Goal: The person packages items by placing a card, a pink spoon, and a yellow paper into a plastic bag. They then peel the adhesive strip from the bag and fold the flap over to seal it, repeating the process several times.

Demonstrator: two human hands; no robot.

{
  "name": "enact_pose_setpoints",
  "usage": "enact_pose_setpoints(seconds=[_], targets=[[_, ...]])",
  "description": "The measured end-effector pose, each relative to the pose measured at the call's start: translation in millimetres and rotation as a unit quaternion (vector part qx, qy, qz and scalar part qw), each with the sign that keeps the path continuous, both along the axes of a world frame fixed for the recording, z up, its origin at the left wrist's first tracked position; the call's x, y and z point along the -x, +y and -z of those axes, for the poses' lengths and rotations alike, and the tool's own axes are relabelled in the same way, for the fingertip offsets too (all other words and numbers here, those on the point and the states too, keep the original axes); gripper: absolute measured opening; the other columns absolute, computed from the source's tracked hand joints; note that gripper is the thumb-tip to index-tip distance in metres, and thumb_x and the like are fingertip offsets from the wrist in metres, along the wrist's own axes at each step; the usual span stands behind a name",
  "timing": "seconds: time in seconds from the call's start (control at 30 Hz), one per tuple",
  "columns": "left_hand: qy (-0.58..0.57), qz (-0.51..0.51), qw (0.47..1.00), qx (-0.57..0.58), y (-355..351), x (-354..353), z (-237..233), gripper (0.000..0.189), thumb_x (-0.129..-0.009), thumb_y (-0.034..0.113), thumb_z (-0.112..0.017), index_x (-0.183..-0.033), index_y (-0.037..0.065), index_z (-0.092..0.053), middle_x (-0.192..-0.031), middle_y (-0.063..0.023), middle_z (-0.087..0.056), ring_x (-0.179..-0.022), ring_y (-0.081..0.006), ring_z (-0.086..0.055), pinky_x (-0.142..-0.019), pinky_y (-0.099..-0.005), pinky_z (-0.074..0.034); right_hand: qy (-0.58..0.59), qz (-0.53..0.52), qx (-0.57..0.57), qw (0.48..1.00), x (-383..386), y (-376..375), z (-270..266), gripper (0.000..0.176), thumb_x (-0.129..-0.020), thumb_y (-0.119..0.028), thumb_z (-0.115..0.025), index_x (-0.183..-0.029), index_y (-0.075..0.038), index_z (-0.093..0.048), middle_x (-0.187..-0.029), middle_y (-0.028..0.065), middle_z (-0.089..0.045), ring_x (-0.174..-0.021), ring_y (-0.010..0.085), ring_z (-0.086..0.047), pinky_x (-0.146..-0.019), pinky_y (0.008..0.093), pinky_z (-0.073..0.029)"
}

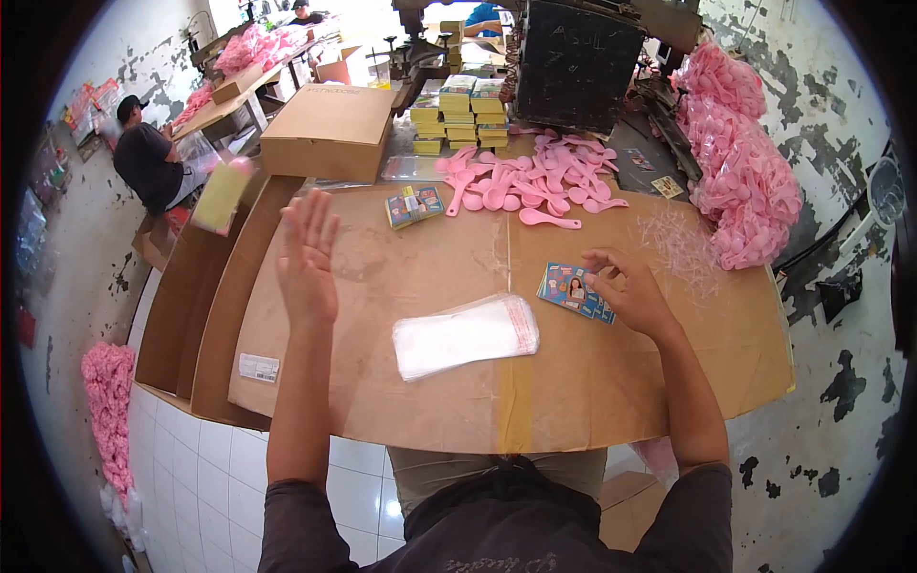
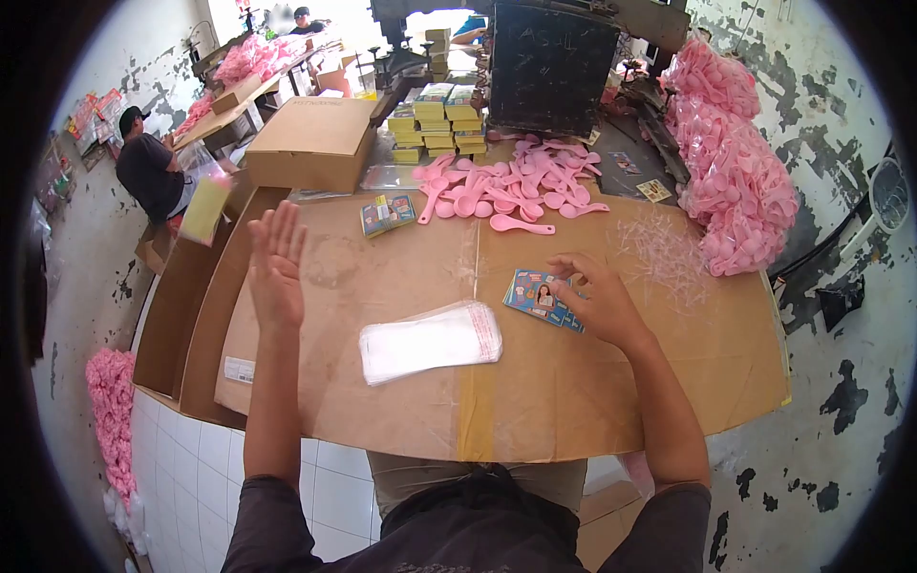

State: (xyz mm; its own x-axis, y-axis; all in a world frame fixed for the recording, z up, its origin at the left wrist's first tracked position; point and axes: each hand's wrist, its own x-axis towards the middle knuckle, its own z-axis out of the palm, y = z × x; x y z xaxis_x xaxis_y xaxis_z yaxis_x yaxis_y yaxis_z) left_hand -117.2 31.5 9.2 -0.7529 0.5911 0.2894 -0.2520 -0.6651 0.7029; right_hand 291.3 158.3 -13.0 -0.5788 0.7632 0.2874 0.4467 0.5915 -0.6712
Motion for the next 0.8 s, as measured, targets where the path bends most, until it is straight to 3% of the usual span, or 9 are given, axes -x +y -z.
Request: enact_pose_setpoints(seconds=[0.1, 0.17, 0.23, 0.33, 0.47, 0.57, 0.67, 0.73, 0.8], targets=[[0.177, 0.086, 0.961, 0.195, 1.2, -15.9, 24.7, 0.042, -0.103, 0.032, -0.064, -0.134, 0.005, -0.063, -0.123, -0.0061, -0.069, -0.103, -0.018, -0.068, -0.089, -0.0333, -0.054, -0.075, 0.018, -0.118, 0.99, -3.9, 0.7, 9.1, 0.035, -0.09, -0.016, -0.074, -0.121, -0.001, -0.069, -0.117, 0.0137, -0.066, -0.112, 0.028, -0.063, -0.094, 0.0382, -0.05], [0.409, 0.123, 0.854, 0.298, 5.9, -33.3, 47.7, 0.038, -0.094, 0.026, -0.074, -0.127, 0.008, -0.069, -0.116, -0.0047, -0.069, -0.097, -0.0184, -0.068, -0.085, -0.0322, -0.052, -0.138, 0.033, -0.132, 0.981, -8.0, -2.2, 7.5, 0.036, -0.088, -0.018, -0.076, -0.119, -0.001, -0.07, -0.118, 0.0143, -0.064, -0.115, 0.0307, -0.061, -0.099, 0.0403, -0.048], [0.569, 0.135, 0.757, 0.291, -5.6, -68.1, 37.0, 0.034, -0.088, 0.017, -0.079, -0.119, 0.007, -0.073, -0.106, -0.0074, -0.068, -0.092, -0.0167, -0.064, -0.084, -0.0308, -0.051, -0.135, 0.032, -0.1, 0.985, -9.4, -1.0, 10.5, 0.036, -0.086, -0.017, -0.077, -0.118, -0.001, -0.07, -0.116, 0.0141, -0.064, -0.112, 0.0303, -0.062, -0.098, 0.0399, -0.049], [0.676, 0.118, 0.682, 0.253, -7.2, -84.7, 45.2, 0.034, -0.085, 0.018, -0.082, -0.115, 0.006, -0.074, -0.1, -0.009, -0.066, -0.088, -0.0179, -0.063, -0.081, -0.0317, -0.052, -0.084, 0.042, -0.057, 0.994, -8.9, -1.6, 13.6, 0.036, -0.084, -0.015, -0.079, -0.116, -0.001, -0.07, -0.114, 0.0142, -0.063, -0.109, 0.0298, -0.062, -0.095, 0.039, -0.05], [0.596, 0.172, 0.722, 0.307, -3.0, -86.0, 50.3, 0.03, -0.084, 0.017, -0.082, -0.111, 0.005, -0.075, -0.095, -0.0093, -0.066, -0.083, -0.02, -0.063, -0.077, -0.0324, -0.052, -0.006, 0.067, -0.035, 0.997, -7.8, 4.8, 20.1, 0.031, -0.083, -0.01, -0.08, -0.112, -0.001, -0.07, -0.101, 0.0095, -0.066, -0.092, 0.0204, -0.064, -0.08, 0.033, -0.052], [0.545, 0.195, 0.745, 0.331, -2.7, -86.1, 50.1, 0.024, -0.085, 0.014, -0.081, -0.105, 0.003, -0.075, -0.092, -0.009, -0.067, -0.08, -0.0204, -0.063, -0.075, -0.0322, -0.052, 0.017, 0.093, 0.148, 0.984, -9.9, 5.7, 16.7, 0.021, -0.088, -0.009, -0.078, -0.107, -0.002, -0.07, -0.088, 0.0034, -0.067, -0.077, 0.0096, -0.06, -0.069, 0.0278, -0.049], [0.525, 0.193, 0.759, 0.332, -5.6, -88.2, 45.8, 0.018, -0.087, 0.012, -0.079, -0.101, 0.001, -0.074, -0.091, -0.0094, -0.069, -0.079, -0.0196, -0.064, -0.075, -0.0319, -0.052, 0.058, 0.065, 0.112, 0.99, -11.3, 8.0, 16.2, 0.011, -0.092, -0.008, -0.073, -0.099, -0.002, -0.068, -0.082, -0.0003, -0.067, -0.071, 0.0034, -0.056, -0.063, 0.0247, -0.046], [0.57, 0.178, 0.734, 0.322, -5.9, -86.2, 45.9, 0.014, -0.089, 0.009, -0.076, -0.1, 0.001, -0.073, -0.092, -0.0097, -0.071, -0.08, -0.0178, -0.064, -0.076, -0.0318, -0.052, 0.077, 0.065, 0.121, 0.988, -9.3, 4.1, 11.7, 0.009, -0.093, -0.007, -0.07, -0.101, -0.002, -0.067, -0.09, 0.0017, -0.069, -0.075, 0.005, -0.058, -0.066, 0.0254, -0.048], [0.576, 0.157, 0.756, 0.268, -6.4, -86.8, 49.7, 0.01, -0.09, 0.007, -0.073, -0.097, 0.0, -0.071, -0.095, -0.0093, -0.073, -0.083, -0.0159, -0.065, -0.077, -0.0324, -0.053, 0.137, 0.019, 0.166, 0.976, -6.2, 0.7, 14.7, 0.01, -0.094, -0.005, -0.068, -0.104, -0.001, -0.066, -0.096, 0.0033, -0.07, -0.079, 0.007, -0.061, -0.071, 0.026, -0.05]])
